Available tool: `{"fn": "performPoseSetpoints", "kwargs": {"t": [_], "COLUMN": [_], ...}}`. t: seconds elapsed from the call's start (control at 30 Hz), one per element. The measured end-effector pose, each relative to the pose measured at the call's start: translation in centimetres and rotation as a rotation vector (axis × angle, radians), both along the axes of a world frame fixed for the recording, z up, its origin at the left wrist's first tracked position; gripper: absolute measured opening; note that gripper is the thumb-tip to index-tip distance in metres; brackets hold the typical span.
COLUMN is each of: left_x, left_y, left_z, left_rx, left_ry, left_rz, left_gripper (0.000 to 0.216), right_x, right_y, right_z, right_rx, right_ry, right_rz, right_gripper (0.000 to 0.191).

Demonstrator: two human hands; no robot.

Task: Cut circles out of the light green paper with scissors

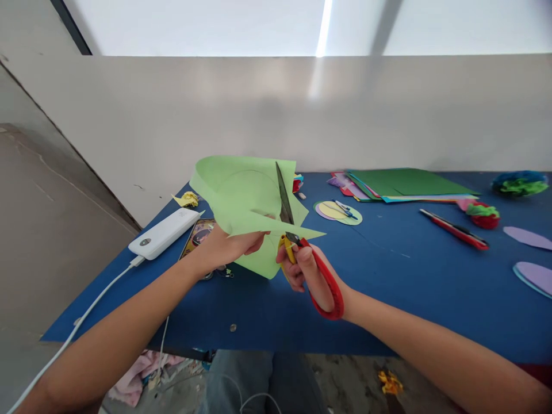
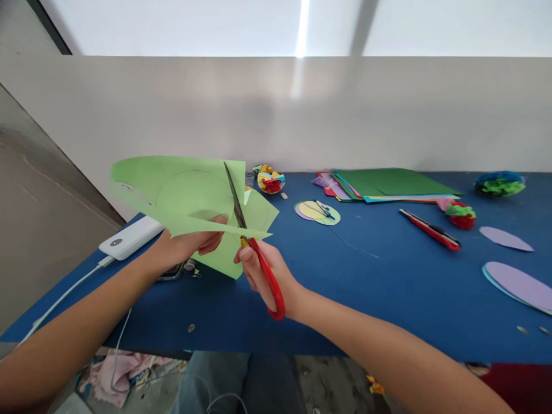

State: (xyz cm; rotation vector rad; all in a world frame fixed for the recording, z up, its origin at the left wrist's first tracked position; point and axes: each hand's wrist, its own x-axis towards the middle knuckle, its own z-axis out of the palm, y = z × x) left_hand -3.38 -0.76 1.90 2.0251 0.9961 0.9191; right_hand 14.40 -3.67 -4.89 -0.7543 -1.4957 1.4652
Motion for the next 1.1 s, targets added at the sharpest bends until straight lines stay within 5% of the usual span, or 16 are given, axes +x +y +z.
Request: {"fn": "performPoseSetpoints", "kwargs": {"t": [0.43, 0.63, 0.8, 1.1], "left_x": [-0.5, -0.2, 0.9, 1.2], "left_y": [0.5, 1.5, 1.4, 1.1], "left_z": [0.2, -1.5, -2.9, -2.5], "left_rx": [-0.081, -0.099, -0.089, 0.011], "left_ry": [-0.072, -0.405, -0.601, -0.451], "left_rz": [0.067, -0.005, 0.177, 0.331], "left_gripper": [0.04, 0.047, 0.034, 0.038], "right_x": [-0.2, -0.4, -0.5, 0.0], "right_y": [0.0, 0.0, 0.1, 0.1], "right_z": [0.7, 1.1, 0.6, 1.1], "right_rx": [-0.081, -0.111, -0.095, 0.059], "right_ry": [-0.03, -0.037, 0.013, -0.075], "right_rz": [-0.064, -0.095, -0.044, 0.153], "right_gripper": [0.061, 0.064, 0.062, 0.074]}}
